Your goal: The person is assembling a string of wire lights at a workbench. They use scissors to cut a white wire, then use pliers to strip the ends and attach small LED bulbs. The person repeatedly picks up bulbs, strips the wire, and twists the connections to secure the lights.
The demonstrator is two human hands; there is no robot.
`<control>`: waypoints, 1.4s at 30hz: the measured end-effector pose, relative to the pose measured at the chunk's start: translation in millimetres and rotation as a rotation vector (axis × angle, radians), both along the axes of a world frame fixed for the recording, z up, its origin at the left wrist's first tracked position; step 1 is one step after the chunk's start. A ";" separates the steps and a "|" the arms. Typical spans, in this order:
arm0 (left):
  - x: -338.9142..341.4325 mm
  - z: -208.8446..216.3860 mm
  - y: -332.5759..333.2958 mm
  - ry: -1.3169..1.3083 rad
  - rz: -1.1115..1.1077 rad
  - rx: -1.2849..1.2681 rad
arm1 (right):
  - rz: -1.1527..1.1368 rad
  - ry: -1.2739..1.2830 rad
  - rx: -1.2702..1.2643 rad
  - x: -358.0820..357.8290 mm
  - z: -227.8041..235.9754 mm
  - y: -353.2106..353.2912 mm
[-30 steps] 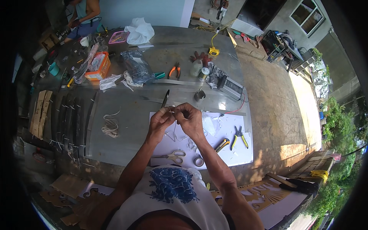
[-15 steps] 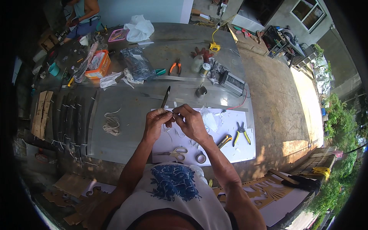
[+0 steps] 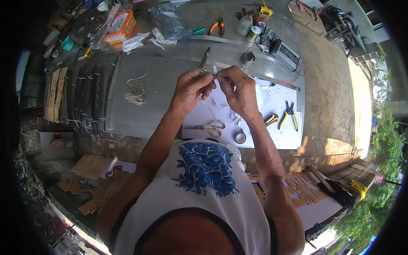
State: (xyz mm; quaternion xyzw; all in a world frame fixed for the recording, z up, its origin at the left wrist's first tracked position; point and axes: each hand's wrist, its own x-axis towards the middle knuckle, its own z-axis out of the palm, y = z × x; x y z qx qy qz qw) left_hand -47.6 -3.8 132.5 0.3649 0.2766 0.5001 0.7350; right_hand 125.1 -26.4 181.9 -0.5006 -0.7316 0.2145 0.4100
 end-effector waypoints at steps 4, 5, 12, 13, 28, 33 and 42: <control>-6.4 0.9 -8.2 0.138 0.059 0.057 | -0.013 0.140 -0.109 7.3 -3.7 -5.6; -6.0 1.3 -8.1 0.148 0.066 0.058 | -0.036 0.140 -0.132 9.5 -1.8 -7.4; 2.3 -0.3 -10.3 0.187 0.020 0.061 | 0.006 -0.028 0.002 14.7 -17.3 -12.6; 3.5 -0.3 -10.4 0.193 0.020 0.053 | -0.010 -0.032 0.056 12.8 -20.9 -11.9; 32.9 -34.8 -20.3 0.152 -0.040 -0.253 | -0.116 -0.075 0.105 26.9 -68.4 -42.0; 30.7 -51.4 -20.4 0.254 -0.238 -0.178 | -0.331 -0.056 -0.047 58.9 -82.1 -51.0; 27.2 -67.3 -21.0 0.311 -0.404 -0.172 | -1.039 -0.772 -0.659 267.8 -207.0 -106.7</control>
